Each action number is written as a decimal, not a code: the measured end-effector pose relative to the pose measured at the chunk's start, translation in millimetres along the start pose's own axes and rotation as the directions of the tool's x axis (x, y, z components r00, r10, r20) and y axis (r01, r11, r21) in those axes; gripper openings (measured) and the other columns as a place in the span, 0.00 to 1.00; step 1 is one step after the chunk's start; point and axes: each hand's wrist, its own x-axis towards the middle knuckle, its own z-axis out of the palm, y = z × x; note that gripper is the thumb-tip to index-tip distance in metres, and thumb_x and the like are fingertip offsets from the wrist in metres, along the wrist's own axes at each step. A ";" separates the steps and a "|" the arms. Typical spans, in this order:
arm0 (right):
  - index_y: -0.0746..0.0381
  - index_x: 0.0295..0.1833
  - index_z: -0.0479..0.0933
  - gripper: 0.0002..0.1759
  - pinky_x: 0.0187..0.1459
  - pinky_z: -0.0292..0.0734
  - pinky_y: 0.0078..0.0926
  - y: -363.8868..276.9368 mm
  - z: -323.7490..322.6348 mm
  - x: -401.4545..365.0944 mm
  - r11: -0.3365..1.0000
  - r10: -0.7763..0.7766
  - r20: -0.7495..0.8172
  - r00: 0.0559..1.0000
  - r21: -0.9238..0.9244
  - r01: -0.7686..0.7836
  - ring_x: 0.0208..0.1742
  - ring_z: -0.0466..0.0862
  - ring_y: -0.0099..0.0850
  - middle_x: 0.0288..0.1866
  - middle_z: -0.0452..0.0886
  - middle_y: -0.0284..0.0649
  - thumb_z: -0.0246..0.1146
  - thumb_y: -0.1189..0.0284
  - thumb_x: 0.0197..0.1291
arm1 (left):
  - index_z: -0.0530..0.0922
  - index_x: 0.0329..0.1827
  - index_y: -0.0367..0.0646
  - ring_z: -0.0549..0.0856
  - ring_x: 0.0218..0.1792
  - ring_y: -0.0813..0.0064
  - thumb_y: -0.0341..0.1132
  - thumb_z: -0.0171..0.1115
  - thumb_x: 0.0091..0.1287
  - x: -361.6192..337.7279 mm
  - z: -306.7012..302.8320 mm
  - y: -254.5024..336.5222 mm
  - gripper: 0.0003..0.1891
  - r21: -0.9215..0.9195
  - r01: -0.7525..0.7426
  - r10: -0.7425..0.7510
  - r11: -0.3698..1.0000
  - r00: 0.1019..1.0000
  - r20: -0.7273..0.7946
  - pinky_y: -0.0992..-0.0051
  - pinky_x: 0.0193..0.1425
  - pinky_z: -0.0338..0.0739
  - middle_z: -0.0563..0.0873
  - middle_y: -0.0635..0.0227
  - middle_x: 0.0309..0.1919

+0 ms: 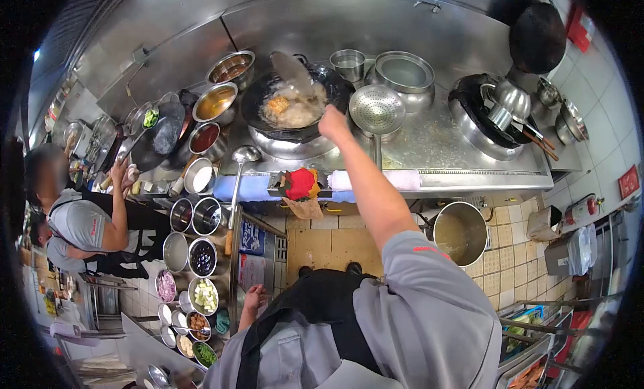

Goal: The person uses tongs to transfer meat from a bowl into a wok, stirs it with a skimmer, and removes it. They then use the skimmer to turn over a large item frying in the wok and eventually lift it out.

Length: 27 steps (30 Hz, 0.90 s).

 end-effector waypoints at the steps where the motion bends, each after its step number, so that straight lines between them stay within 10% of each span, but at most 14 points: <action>1: 0.64 0.46 0.70 0.14 0.47 0.69 0.40 -1.3 -10.3 3.7 0.999 -0.026 -0.033 0.999 -0.034 0.025 0.45 0.76 0.50 0.41 0.76 0.55 0.51 0.72 0.54 | 0.73 0.43 0.45 0.77 0.24 0.77 0.43 0.55 0.61 -2.2 -3.4 -3.9 0.14 -0.010 0.019 -0.019 1.000 1.000 -0.021 0.77 0.22 0.68 0.79 0.72 0.30; 6: 0.68 0.42 0.71 0.13 0.47 0.69 0.42 17.6 -44.9 31.0 0.990 -0.061 -0.106 0.992 -0.135 0.046 0.44 0.76 0.51 0.39 0.76 0.57 0.51 0.73 0.53 | 0.73 0.42 0.47 0.78 0.25 0.74 0.43 0.56 0.61 41.9 -41.4 -80.0 0.12 -0.001 -0.067 0.066 0.998 0.994 0.083 0.76 0.21 0.69 0.80 0.71 0.31; 12: 0.69 0.44 0.71 0.15 0.47 0.69 0.42 39.3 -48.1 42.2 0.983 -0.087 -0.172 0.981 -0.175 0.056 0.45 0.75 0.52 0.39 0.76 0.59 0.50 0.76 0.49 | 0.72 0.41 0.50 0.80 0.28 0.74 0.47 0.53 0.61 16.3 -29.9 -89.2 0.13 0.020 0.222 -0.221 0.975 0.975 -0.035 0.72 0.29 0.69 0.80 0.72 0.34; 17: 0.69 0.45 0.71 0.16 0.47 0.69 0.44 48.5 -10.9 37.8 0.991 0.034 -0.176 0.984 -0.123 -0.056 0.45 0.76 0.52 0.39 0.76 0.60 0.49 0.77 0.48 | 0.72 0.40 0.49 0.79 0.26 0.75 0.47 0.54 0.61 23.9 -31.0 -84.3 0.13 -0.019 0.066 -0.065 0.998 0.996 0.065 0.72 0.26 0.69 0.79 0.72 0.31; 20: 0.71 0.40 0.72 0.14 0.40 0.74 0.40 59.4 25.3 50.3 0.984 0.095 -0.040 0.995 -0.145 -0.100 0.40 0.79 0.50 0.38 0.76 0.60 0.51 0.76 0.47 | 0.71 0.40 0.47 0.77 0.22 0.76 0.48 0.56 0.60 32.0 -32.9 -82.4 0.15 -0.095 -0.018 0.029 0.995 0.993 0.118 0.72 0.23 0.69 0.79 0.72 0.29; 23: 0.70 0.38 0.71 0.10 0.21 0.73 0.32 55.0 47.2 50.3 0.980 0.194 0.426 0.884 -0.051 -0.191 0.24 0.80 0.39 0.31 0.77 0.54 0.48 0.78 0.52 | 0.71 0.41 0.46 0.77 0.22 0.76 0.47 0.57 0.60 15.1 -26.3 -71.3 0.15 -0.157 0.001 0.005 0.988 0.999 0.040 0.74 0.22 0.69 0.79 0.72 0.30; 25: 0.63 0.38 0.68 0.07 0.15 0.64 0.18 40.8 52.4 40.9 0.475 0.404 0.567 0.718 0.541 -0.694 0.15 0.67 0.25 0.25 0.74 0.45 0.45 0.78 0.57 | 0.71 0.41 0.46 0.77 0.22 0.77 0.46 0.58 0.60 3.8 -23.2 -67.6 0.15 -0.188 0.024 -0.018 0.982 0.999 0.030 0.75 0.22 0.69 0.79 0.72 0.30; 27: 0.60 0.34 0.64 0.04 0.14 0.62 0.14 34.1 48.9 37.5 0.474 0.368 0.590 0.718 0.545 -0.691 0.17 0.66 0.20 0.25 0.72 0.40 0.44 0.78 0.58 | 0.71 0.42 0.47 0.76 0.21 0.78 0.45 0.57 0.60 -14.6 -19.6 -64.7 0.14 -0.077 0.074 -0.078 0.994 0.996 -0.050 0.74 0.21 0.69 0.79 0.72 0.29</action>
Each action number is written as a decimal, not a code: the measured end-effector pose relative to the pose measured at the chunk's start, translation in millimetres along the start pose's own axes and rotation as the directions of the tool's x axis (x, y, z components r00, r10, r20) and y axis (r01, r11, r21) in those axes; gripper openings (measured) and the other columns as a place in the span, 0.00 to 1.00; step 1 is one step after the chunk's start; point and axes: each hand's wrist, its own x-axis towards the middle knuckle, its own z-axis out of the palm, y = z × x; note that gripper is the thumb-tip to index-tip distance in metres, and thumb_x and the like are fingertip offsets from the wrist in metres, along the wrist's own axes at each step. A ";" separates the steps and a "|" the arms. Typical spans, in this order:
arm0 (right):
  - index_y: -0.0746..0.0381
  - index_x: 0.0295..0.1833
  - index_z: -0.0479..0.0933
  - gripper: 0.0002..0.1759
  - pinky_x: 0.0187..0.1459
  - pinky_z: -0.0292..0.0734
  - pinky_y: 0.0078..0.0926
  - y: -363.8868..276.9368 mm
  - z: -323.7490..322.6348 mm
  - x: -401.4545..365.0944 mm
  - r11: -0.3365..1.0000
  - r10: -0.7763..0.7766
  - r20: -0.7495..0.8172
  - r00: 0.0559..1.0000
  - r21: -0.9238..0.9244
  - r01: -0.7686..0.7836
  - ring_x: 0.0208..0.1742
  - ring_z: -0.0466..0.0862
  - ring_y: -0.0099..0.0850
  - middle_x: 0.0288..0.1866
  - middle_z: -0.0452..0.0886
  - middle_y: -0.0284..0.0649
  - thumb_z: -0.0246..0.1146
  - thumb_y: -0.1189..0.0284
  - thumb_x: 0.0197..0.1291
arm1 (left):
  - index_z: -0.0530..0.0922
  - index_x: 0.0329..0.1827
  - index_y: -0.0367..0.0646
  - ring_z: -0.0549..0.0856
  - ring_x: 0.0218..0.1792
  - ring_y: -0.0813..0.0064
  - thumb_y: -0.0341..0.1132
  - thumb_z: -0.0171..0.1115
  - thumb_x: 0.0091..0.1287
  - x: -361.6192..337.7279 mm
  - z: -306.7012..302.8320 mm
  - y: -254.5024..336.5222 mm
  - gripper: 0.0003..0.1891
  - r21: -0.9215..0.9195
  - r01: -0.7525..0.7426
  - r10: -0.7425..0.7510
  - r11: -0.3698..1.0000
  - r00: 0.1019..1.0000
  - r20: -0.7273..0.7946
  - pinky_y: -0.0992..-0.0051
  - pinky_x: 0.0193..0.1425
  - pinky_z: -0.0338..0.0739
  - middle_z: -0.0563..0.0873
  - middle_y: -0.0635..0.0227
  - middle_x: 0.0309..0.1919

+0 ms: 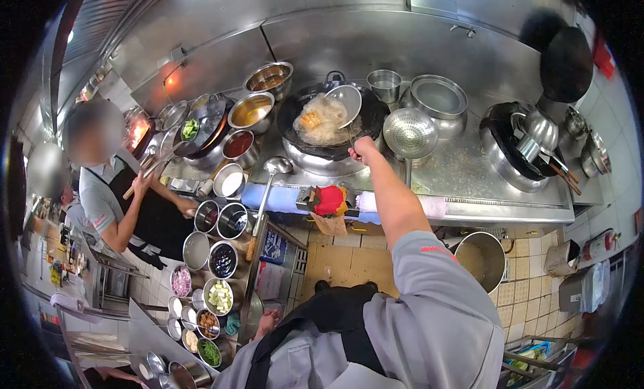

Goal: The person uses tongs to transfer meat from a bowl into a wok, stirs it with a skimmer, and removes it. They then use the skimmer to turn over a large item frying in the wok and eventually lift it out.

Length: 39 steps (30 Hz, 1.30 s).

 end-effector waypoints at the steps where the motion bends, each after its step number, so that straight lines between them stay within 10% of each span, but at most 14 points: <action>1: 0.62 0.34 0.64 0.04 0.14 0.62 0.15 -3.1 -2.3 -0.1 0.998 0.017 0.012 1.000 0.068 -0.018 0.16 0.67 0.20 0.25 0.72 0.41 0.43 0.79 0.57 | 0.71 0.42 0.47 0.76 0.21 0.78 0.45 0.57 0.60 -7.5 -0.5 -0.6 0.14 -0.002 0.004 -0.004 1.000 1.000 -0.003 0.74 0.21 0.69 0.79 0.72 0.29; 16: 0.59 0.30 0.61 0.05 0.11 0.61 0.13 -24.5 -64.2 -35.6 0.950 -0.055 -0.009 0.998 0.309 0.055 0.15 0.65 0.19 0.27 0.71 0.43 0.46 0.81 0.54 | 0.71 0.44 0.44 0.79 0.27 0.74 0.45 0.52 0.63 11.1 -9.1 -13.2 0.15 0.268 0.004 -0.030 0.963 0.995 0.091 0.74 0.22 0.71 0.79 0.68 0.32; 20: 0.60 0.36 0.61 0.05 0.10 0.59 0.12 -33.3 -108.9 -73.3 0.921 -0.146 0.056 0.988 0.373 0.115 0.14 0.63 0.18 0.28 0.71 0.43 0.47 0.80 0.55 | 0.71 0.44 0.44 0.80 0.28 0.73 0.46 0.52 0.63 48.5 -4.5 8.4 0.16 0.352 -0.198 0.096 0.915 0.953 0.286 0.75 0.22 0.71 0.79 0.68 0.34; 25: 0.62 0.48 0.58 0.15 0.13 0.57 0.11 -26.5 -166.6 -129.2 0.855 -0.263 -0.112 0.958 0.433 0.285 0.16 0.63 0.17 0.30 0.72 0.43 0.48 0.83 0.54 | 0.73 0.44 0.44 0.80 0.26 0.76 0.43 0.53 0.63 47.6 41.1 53.2 0.13 0.202 -0.044 0.010 0.978 0.986 0.168 0.78 0.21 0.69 0.79 0.70 0.30; 27: 0.65 0.54 0.55 0.19 0.13 0.55 0.13 -22.6 -181.2 -143.6 0.920 -0.317 -0.197 0.928 0.173 0.352 0.17 0.63 0.19 0.30 0.71 0.43 0.46 0.83 0.56 | 0.73 0.44 0.44 0.79 0.25 0.76 0.42 0.54 0.62 44.9 53.6 64.0 0.13 0.230 -0.047 0.006 0.972 0.984 0.179 0.78 0.21 0.69 0.79 0.70 0.29; 32: 0.68 0.51 0.59 0.18 0.11 0.54 0.15 3.8 -213.7 -148.7 0.875 -0.263 -0.257 0.930 0.341 0.342 0.14 0.61 0.19 0.30 0.71 0.44 0.45 0.83 0.52 | 0.73 0.45 0.44 0.79 0.24 0.76 0.40 0.55 0.62 41.4 63.6 69.7 0.13 0.263 -0.019 -0.034 0.965 0.980 0.195 0.78 0.21 0.69 0.78 0.70 0.28; 37: 0.64 0.45 0.60 0.12 0.11 0.54 0.17 21.9 -219.4 -136.4 0.876 -0.412 -0.526 0.744 -0.455 0.163 0.13 0.61 0.19 0.28 0.70 0.39 0.46 0.81 0.53 | 0.72 0.47 0.42 0.80 0.25 0.75 0.42 0.55 0.62 45.4 56.4 69.8 0.16 0.326 -0.063 -0.014 0.943 0.973 0.228 0.78 0.22 0.70 0.79 0.68 0.31; 39: 0.64 0.44 0.60 0.11 0.11 0.53 0.17 15.6 -199.9 -141.5 0.883 -0.443 -0.497 0.746 -0.386 0.267 0.13 0.61 0.19 0.27 0.69 0.38 0.46 0.80 0.54 | 0.72 0.47 0.43 0.80 0.25 0.75 0.43 0.54 0.62 56.9 49.9 60.3 0.16 0.307 -0.045 -0.021 0.951 0.977 0.211 0.78 0.22 0.70 0.79 0.68 0.32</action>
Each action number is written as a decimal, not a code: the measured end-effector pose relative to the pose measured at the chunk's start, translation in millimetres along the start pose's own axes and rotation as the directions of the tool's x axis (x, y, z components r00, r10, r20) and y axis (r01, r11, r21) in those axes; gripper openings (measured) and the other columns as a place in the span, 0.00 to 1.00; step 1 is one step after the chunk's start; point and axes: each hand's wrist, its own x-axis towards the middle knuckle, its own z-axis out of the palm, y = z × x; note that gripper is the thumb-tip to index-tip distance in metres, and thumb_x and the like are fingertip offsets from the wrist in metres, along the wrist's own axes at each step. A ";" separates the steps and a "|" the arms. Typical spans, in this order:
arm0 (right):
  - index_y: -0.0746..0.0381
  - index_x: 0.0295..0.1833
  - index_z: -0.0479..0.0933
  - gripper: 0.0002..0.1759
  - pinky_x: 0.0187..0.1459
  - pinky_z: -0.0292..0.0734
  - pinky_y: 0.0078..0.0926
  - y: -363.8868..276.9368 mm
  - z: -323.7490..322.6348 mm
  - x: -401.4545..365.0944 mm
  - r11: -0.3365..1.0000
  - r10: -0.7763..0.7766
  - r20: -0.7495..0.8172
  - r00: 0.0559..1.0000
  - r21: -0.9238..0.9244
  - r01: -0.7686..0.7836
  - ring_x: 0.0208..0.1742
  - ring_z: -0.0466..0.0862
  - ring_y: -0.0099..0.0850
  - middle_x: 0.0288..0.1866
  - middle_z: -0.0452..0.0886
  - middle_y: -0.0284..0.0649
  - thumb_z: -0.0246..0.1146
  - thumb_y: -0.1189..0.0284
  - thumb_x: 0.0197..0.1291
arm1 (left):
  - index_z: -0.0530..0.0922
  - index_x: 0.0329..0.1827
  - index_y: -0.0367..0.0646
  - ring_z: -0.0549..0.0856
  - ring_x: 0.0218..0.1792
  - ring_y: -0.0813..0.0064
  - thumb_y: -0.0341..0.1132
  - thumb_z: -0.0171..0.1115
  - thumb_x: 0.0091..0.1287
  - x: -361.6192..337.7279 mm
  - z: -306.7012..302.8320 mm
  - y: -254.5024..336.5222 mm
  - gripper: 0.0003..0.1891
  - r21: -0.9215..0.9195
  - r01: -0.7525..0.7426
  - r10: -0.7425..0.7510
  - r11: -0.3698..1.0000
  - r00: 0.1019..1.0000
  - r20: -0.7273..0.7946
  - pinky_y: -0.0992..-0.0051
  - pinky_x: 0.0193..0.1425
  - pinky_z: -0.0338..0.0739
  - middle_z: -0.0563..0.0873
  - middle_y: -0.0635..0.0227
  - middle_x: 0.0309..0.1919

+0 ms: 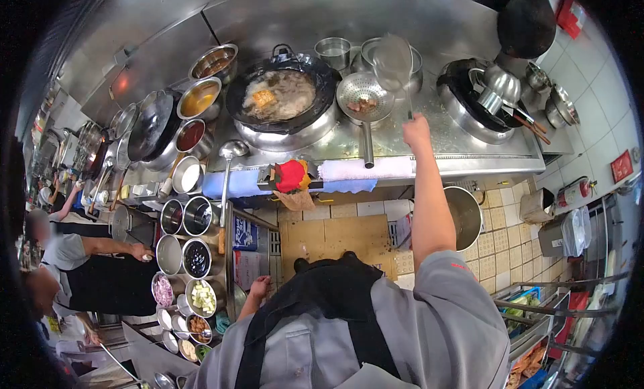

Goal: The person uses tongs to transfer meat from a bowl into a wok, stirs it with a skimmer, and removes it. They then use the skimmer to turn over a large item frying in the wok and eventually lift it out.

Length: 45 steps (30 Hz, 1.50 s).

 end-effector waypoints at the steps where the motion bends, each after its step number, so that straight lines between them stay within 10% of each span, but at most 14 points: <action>1: 0.64 0.44 0.61 0.10 0.11 0.52 0.18 -11.6 7.4 -8.1 0.992 -0.042 0.011 0.999 0.118 0.041 0.12 0.61 0.19 0.25 0.69 0.37 0.46 0.79 0.55 | 0.71 0.48 0.44 0.80 0.26 0.74 0.43 0.54 0.62 3.7 -2.5 -8.3 0.16 -0.024 0.009 -0.010 1.000 1.000 -0.013 0.77 0.22 0.70 0.79 0.69 0.34; 7: 0.60 0.41 0.64 0.07 0.12 0.50 0.20 -79.2 87.3 -34.8 0.771 -0.048 0.340 0.939 0.611 -0.182 0.12 0.58 0.21 0.20 0.64 0.33 0.44 0.78 0.57 | 0.72 0.48 0.48 0.80 0.27 0.75 0.45 0.53 0.62 -13.2 -4.7 -9.7 0.15 0.116 0.051 -0.053 0.992 0.999 0.010 0.75 0.23 0.68 0.79 0.73 0.35; 19: 0.68 0.38 0.65 0.08 0.09 0.54 0.28 -103.4 230.9 -72.7 0.920 0.072 0.177 0.982 0.368 -0.134 0.14 0.70 0.34 0.23 0.69 0.47 0.46 0.81 0.50 | 0.71 0.47 0.46 0.79 0.26 0.77 0.44 0.51 0.63 -49.1 -1.4 -17.4 0.15 0.138 -0.031 0.037 0.990 0.998 -0.041 0.76 0.24 0.68 0.78 0.72 0.33; 26: 0.66 0.40 0.58 0.11 0.24 0.67 0.33 -132.8 254.3 -130.0 0.363 0.092 0.619 0.780 0.709 -0.605 0.23 0.66 0.31 0.28 0.62 0.45 0.43 0.87 0.49 | 0.71 0.46 0.47 0.78 0.24 0.76 0.44 0.52 0.63 -40.8 -6.7 -36.7 0.14 0.027 -0.005 0.004 1.000 0.999 0.035 0.75 0.23 0.68 0.78 0.72 0.33; 28: 0.68 0.38 0.57 0.07 0.28 0.67 0.32 -131.7 254.4 -122.7 -0.019 0.041 0.699 0.714 0.715 -0.699 0.24 0.66 0.31 0.28 0.63 0.45 0.43 0.85 0.52 | 0.71 0.47 0.48 0.78 0.24 0.76 0.45 0.53 0.63 -46.2 -4.1 -24.0 0.14 0.128 0.033 -0.030 0.991 0.999 -0.019 0.76 0.23 0.68 0.79 0.73 0.33; 45: 0.73 0.36 0.58 0.06 0.26 0.69 0.22 -93.2 97.5 -96.5 0.016 -0.095 0.743 0.663 0.667 -0.745 0.26 0.68 0.28 0.31 0.66 0.45 0.46 0.84 0.51 | 0.72 0.44 0.48 0.79 0.26 0.77 0.45 0.53 0.63 -28.7 2.4 -18.5 0.13 0.114 -0.004 0.003 0.993 1.000 0.003 0.74 0.24 0.68 0.79 0.74 0.32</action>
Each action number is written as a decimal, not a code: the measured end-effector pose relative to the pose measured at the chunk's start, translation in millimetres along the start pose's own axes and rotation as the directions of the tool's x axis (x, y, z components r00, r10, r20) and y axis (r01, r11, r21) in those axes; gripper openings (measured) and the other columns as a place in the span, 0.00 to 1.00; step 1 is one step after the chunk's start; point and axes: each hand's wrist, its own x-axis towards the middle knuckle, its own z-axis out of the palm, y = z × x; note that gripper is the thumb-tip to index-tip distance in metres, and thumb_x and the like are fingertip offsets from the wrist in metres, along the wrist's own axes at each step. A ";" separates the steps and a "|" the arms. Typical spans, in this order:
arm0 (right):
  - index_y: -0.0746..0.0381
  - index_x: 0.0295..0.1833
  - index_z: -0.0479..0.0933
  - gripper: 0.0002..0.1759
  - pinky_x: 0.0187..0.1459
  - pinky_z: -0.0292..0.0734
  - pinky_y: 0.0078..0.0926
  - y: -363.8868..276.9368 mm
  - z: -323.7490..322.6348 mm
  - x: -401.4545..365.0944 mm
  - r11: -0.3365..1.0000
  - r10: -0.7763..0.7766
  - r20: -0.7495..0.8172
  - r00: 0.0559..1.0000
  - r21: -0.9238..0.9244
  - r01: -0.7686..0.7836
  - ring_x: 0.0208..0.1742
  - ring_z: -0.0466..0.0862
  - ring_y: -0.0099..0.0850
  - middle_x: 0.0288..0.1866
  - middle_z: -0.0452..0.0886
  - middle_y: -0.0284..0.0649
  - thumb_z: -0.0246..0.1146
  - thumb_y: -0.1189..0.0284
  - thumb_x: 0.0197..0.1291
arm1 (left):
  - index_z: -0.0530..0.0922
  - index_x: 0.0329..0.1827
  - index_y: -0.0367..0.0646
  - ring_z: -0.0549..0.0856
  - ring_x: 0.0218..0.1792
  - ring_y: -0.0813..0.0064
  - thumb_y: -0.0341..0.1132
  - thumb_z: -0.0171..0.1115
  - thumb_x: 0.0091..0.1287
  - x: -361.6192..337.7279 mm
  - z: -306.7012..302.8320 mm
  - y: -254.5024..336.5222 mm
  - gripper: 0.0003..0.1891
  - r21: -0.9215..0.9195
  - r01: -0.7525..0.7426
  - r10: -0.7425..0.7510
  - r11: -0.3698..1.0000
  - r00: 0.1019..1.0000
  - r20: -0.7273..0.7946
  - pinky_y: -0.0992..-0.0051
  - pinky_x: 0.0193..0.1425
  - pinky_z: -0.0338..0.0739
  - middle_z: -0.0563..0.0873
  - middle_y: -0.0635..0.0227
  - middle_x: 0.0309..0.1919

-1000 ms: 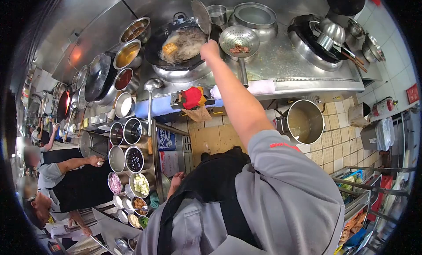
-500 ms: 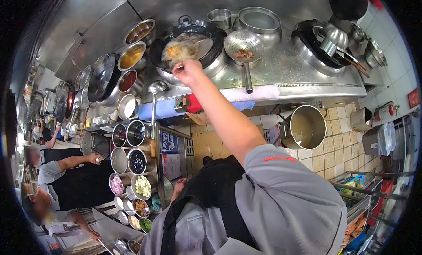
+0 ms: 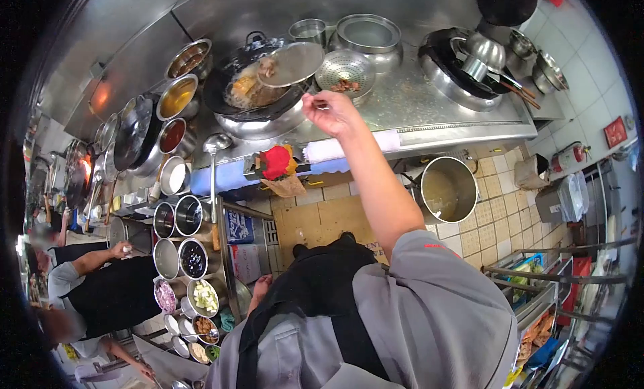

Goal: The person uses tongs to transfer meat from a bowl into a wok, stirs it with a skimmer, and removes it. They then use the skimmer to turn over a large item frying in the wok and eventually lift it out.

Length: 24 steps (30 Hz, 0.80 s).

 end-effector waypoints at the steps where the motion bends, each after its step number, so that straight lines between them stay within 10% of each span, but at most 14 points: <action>1: 0.74 0.37 0.58 0.07 0.25 0.68 0.18 -14.5 -9.2 -4.8 0.999 -0.011 -0.047 0.999 -0.038 0.009 0.26 0.68 0.26 0.32 0.66 0.45 0.46 0.85 0.51 | 0.72 0.43 0.48 0.78 0.25 0.77 0.44 0.53 0.63 -5.1 2.3 7.7 0.12 0.020 -0.041 0.041 0.999 0.999 -0.013 0.75 0.23 0.68 0.79 0.75 0.32; 7: 0.69 0.44 0.59 0.13 0.15 0.56 0.13 -75.7 -43.4 -39.2 0.805 -0.292 -0.108 0.950 -0.564 0.183 0.18 0.60 0.19 0.31 0.67 0.41 0.42 0.87 0.49 | 0.73 0.42 0.47 0.77 0.22 0.80 0.43 0.53 0.63 -0.3 9.4 11.3 0.11 -0.041 -0.045 0.046 0.998 0.999 0.029 0.80 0.18 0.64 0.77 0.75 0.26; 13: 0.67 0.44 0.61 0.16 0.12 0.53 0.15 -119.8 -89.5 -41.9 0.825 -0.357 -0.203 0.912 -0.525 0.207 0.16 0.61 0.19 0.27 0.67 0.40 0.41 0.87 0.47 | 0.73 0.44 0.45 0.78 0.23 0.79 0.43 0.53 0.63 -3.0 11.1 9.0 0.13 -0.013 -0.030 0.030 0.999 0.999 -0.012 0.79 0.18 0.65 0.78 0.74 0.27; 18: 0.64 0.41 0.62 0.08 0.11 0.51 0.17 -110.4 -83.1 -34.8 0.126 -0.694 -0.149 0.704 -0.988 -0.085 0.13 0.59 0.18 0.24 0.66 0.36 0.44 0.82 0.53 | 0.73 0.45 0.45 0.79 0.25 0.78 0.42 0.52 0.63 8.8 7.7 4.9 0.13 -0.084 0.040 -0.043 0.996 0.998 -0.039 0.77 0.21 0.68 0.80 0.72 0.30; 24: 0.67 0.50 0.65 0.17 0.13 0.57 0.20 -99.1 -40.4 12.3 0.351 -0.530 -0.036 0.847 -0.919 0.181 0.16 0.67 0.22 0.26 0.73 0.41 0.46 0.80 0.53 | 0.73 0.45 0.46 0.80 0.27 0.76 0.43 0.52 0.63 13.2 7.9 -3.4 0.13 -0.128 0.045 -0.049 0.991 0.998 -0.034 0.76 0.22 0.68 0.80 0.72 0.32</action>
